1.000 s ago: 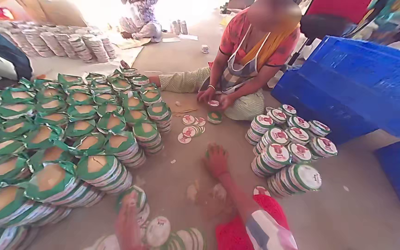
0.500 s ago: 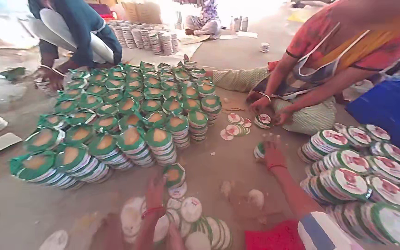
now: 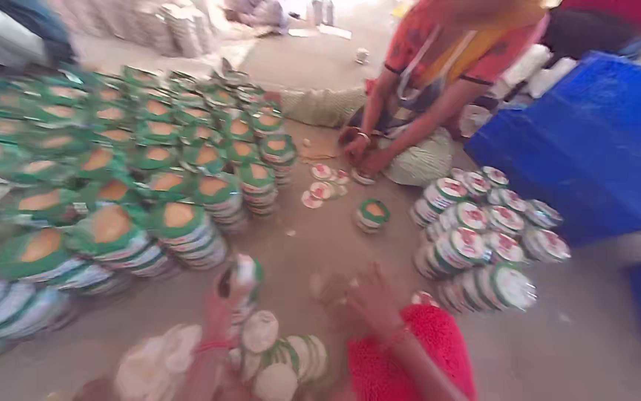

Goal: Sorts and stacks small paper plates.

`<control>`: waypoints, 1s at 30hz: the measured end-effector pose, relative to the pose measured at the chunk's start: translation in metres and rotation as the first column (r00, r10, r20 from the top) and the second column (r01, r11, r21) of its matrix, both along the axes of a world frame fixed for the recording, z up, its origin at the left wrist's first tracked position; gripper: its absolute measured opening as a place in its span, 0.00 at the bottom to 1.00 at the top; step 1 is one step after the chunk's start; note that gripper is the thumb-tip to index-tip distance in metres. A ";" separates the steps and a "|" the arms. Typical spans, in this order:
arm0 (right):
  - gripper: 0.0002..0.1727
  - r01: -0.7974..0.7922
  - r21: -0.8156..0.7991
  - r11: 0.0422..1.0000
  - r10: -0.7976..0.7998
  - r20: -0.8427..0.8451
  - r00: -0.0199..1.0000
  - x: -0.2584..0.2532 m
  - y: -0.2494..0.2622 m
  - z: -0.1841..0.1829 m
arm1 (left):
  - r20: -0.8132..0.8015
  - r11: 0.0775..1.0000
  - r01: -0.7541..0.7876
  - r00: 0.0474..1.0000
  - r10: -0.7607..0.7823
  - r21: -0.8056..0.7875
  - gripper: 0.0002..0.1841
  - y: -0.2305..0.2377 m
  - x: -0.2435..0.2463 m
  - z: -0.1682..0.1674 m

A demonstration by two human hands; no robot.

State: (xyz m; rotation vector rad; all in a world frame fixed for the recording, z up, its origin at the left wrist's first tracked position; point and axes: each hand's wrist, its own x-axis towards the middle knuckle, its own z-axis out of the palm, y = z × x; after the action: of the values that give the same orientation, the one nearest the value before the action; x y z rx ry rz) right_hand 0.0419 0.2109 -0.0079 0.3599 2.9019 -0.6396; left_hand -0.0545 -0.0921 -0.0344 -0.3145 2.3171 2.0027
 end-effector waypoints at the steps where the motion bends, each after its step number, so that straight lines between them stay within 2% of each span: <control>1: 0.48 0.048 0.033 0.998 -0.050 0.071 0.996 0.010 0.002 0.002 | 0.072 0.947 -0.002 0.997 -0.022 0.322 0.23 0.010 0.007 0.009; 2: 0.48 0.065 0.074 0.995 -0.074 0.128 0.989 0.018 0.000 0.001 | 0.139 0.794 -0.025 0.988 -0.075 0.607 0.23 0.015 0.010 0.014; 3: 0.49 0.052 0.103 0.993 -0.070 0.173 0.982 0.024 -0.003 0.000 | 0.190 0.640 -0.049 0.970 -0.153 0.767 0.29 0.017 0.011 0.013; 4: 0.49 0.028 0.124 0.992 -0.054 0.208 0.977 0.026 -0.008 0.000 | 0.209 0.530 -0.053 0.948 -0.238 0.846 0.35 0.019 0.013 0.009; 5: 0.48 0.007 0.132 0.991 -0.038 0.235 0.971 0.026 -0.011 0.000 | 0.214 0.464 -0.047 0.925 -0.315 0.885 0.39 0.021 0.015 0.004; 7: 0.45 -0.031 0.142 0.989 -0.015 0.307 0.952 0.019 -0.015 0.000 | 0.250 0.430 -0.071 0.892 -0.376 0.900 0.41 0.028 0.021 -0.005; 11: 0.47 -0.068 0.159 0.985 -0.003 0.407 0.913 0.000 -0.019 -0.009 | 0.414 0.503 -0.210 0.846 -0.337 0.839 0.40 0.041 0.023 -0.004; 13: 0.48 -0.091 0.164 0.982 0.014 0.418 0.908 -0.004 -0.022 -0.014 | 0.438 0.559 -0.220 0.851 -0.291 0.799 0.38 0.042 0.023 -0.004; 14: 0.48 -0.108 0.164 0.980 0.028 0.426 0.904 -0.005 -0.024 -0.015 | 0.420 0.639 -0.181 0.874 -0.244 0.748 0.34 0.045 0.024 -0.004; 15: 0.48 -0.125 0.167 0.978 0.040 0.439 0.898 -0.005 -0.025 -0.014 | 0.367 0.761 -0.100 0.911 -0.189 0.641 0.29 0.048 0.026 -0.004; 16: 0.48 -0.137 0.169 0.976 0.048 0.447 0.893 -0.006 -0.027 -0.012 | 0.285 0.890 0.008 0.946 -0.154 0.455 0.22 0.051 0.028 -0.006; 17: 0.47 -0.148 0.177 0.973 0.052 0.458 0.887 -0.007 -0.029 -0.008 | 0.189 0.967 0.131 0.967 -0.173 0.217 0.25 0.051 0.028 -0.015; 18: 0.45 -0.160 0.190 0.969 0.053 0.470 0.881 -0.008 -0.030 -0.005 | 0.109 0.972 0.230 0.969 -0.224 -0.045 0.37 0.048 0.026 -0.023; 19: 0.44 -0.169 0.198 0.966 0.056 0.475 0.878 -0.009 -0.031 -0.002 | 0.065 0.911 0.283 0.959 -0.277 -0.298 0.48 0.048 0.023 -0.028; 20: 0.41 -0.171 0.198 0.965 0.060 0.469 0.881 -0.007 -0.033 -0.002 | 0.059 0.801 0.311 0.943 -0.328 -0.511 0.57 0.048 0.023 -0.031; 21: 0.38 -0.174 0.199 0.964 0.066 0.455 0.888 -0.004 -0.035 -0.003 | 0.101 0.673 0.352 0.918 -0.383 -0.650 0.63 0.048 0.024 -0.032; 22: 0.35 -0.175 0.209 0.962 0.066 0.442 0.895 0.000 -0.037 -0.004 | 0.181 0.571 0.418 0.887 -0.425 -0.707 0.67 0.049 0.024 -0.032; 23: 0.32 -0.165 0.228 0.960 0.052 0.429 0.902 0.003 -0.039 -0.004 | 0.246 0.515 0.476 0.857 -0.452 -0.713 0.70 0.048 0.025 -0.032; 24: 0.31 -0.150 0.261 0.954 0.033 0.407 0.913 0.005 -0.041 -0.003 | 0.267 0.509 0.506 0.841 -0.471 -0.696 0.70 0.047 0.025 -0.032; 27: 0.30 -0.095 0.328 0.940 0.009 0.255 0.967 0.008 -0.046 -0.001 | 0.224 0.585 0.520 0.835 -0.503 -0.622 0.65 0.039 0.023 -0.031; 30: 0.28 -0.142 0.200 0.969 0.120 0.116 0.986 0.001 -0.050 -0.005 | 0.205 0.598 0.556 0.808 -0.552 -0.578 0.65 0.030 0.019 -0.033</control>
State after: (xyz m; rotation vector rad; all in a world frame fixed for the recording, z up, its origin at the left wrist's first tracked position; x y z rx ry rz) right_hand 0.0424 0.1606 -0.0129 0.2143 2.8683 -0.2891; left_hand -0.0352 -0.0623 -0.0675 0.3636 2.5589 0.9159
